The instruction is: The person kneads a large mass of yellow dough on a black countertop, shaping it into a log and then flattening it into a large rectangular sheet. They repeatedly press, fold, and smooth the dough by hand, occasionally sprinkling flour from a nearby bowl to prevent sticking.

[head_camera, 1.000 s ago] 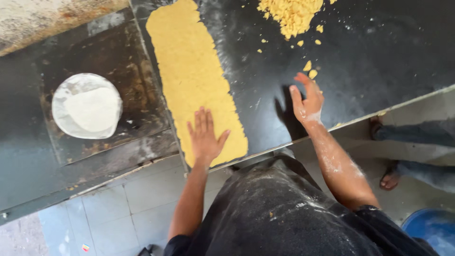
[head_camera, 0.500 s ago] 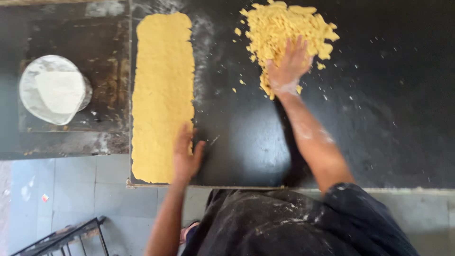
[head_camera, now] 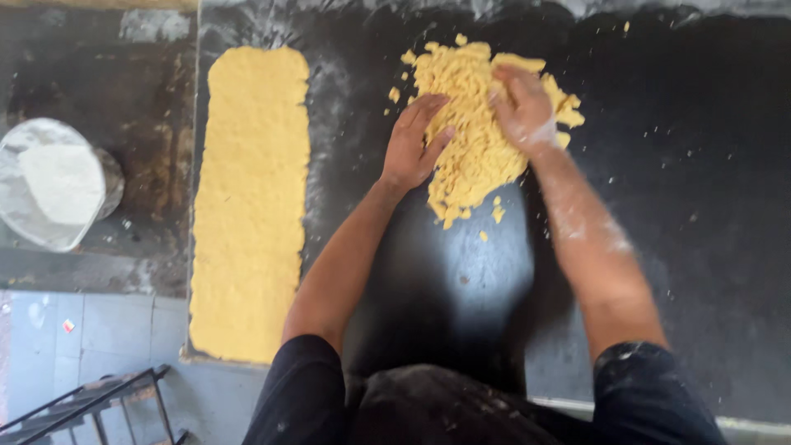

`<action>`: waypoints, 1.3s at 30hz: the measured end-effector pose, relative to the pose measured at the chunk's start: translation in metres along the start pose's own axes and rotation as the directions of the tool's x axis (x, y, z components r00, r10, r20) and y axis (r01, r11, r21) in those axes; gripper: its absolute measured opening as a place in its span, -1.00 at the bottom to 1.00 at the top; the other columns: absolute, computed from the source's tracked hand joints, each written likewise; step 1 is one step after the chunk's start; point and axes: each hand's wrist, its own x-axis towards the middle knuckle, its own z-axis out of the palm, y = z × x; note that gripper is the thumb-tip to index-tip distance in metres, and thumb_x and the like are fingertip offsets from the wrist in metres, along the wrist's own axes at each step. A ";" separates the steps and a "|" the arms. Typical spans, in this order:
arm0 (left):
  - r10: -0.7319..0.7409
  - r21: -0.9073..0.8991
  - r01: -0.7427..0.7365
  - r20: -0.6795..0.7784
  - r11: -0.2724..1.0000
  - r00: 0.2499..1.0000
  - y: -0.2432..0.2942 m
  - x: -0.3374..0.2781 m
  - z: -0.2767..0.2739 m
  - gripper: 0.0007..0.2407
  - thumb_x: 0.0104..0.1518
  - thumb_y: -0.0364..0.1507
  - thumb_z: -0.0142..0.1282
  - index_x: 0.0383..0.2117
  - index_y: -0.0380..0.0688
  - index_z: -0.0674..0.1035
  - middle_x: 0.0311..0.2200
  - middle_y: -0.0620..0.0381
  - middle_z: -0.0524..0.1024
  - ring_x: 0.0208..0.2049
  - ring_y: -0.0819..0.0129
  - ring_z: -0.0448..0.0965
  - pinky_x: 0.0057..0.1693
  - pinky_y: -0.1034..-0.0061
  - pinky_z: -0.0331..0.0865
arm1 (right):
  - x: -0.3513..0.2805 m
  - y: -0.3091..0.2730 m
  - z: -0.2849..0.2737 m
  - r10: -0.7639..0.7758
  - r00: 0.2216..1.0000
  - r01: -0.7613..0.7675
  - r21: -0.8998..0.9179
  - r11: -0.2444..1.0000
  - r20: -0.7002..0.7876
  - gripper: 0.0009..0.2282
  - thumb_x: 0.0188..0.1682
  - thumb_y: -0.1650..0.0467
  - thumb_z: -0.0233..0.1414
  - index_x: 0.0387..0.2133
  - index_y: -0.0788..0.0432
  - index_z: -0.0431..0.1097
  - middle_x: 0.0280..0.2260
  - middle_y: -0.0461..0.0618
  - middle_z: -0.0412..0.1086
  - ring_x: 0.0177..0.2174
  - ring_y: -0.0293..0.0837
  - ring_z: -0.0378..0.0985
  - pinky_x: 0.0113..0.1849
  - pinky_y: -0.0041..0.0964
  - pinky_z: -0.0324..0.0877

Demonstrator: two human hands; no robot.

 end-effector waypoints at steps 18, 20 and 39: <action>-0.164 0.009 0.164 0.056 0.986 0.985 0.029 -0.029 0.045 -0.71 0.31 -0.29 0.00 0.03 -0.21 0.53 0.04 -0.07 0.54 0.14 -0.07 0.48 0.27 0.16 0.27 | -0.084 -0.087 -0.001 0.218 0.976 -0.217 -0.144 0.965 -0.008 -0.75 0.10 0.28 0.14 -0.07 0.16 0.48 -0.09 0.06 0.46 -0.08 0.11 0.44 -0.03 0.02 0.27; -0.150 -0.002 0.150 0.038 0.989 0.988 0.049 -0.055 0.040 -0.70 0.30 -0.30 0.00 0.04 -0.23 0.52 0.05 -0.08 0.53 0.13 -0.06 0.47 0.27 0.16 0.26 | -0.105 -0.105 -0.007 0.211 0.977 -0.209 -0.131 0.969 0.000 -0.73 0.04 0.28 0.12 -0.07 0.16 0.48 -0.08 0.07 0.47 -0.07 0.13 0.44 -0.03 0.02 0.27; -0.051 0.128 0.019 0.245 0.992 0.968 0.077 -0.152 0.019 -0.21 0.16 0.07 0.03 0.34 -0.37 0.20 0.36 -0.27 0.16 0.41 -0.14 0.12 0.41 0.05 -0.01 | -0.200 -0.177 -0.019 0.301 0.868 -0.153 -0.365 0.918 0.395 0.30 -0.70 -0.10 0.33 0.35 0.34 -0.09 0.34 0.33 -0.17 0.31 0.38 -0.21 0.18 0.41 -0.23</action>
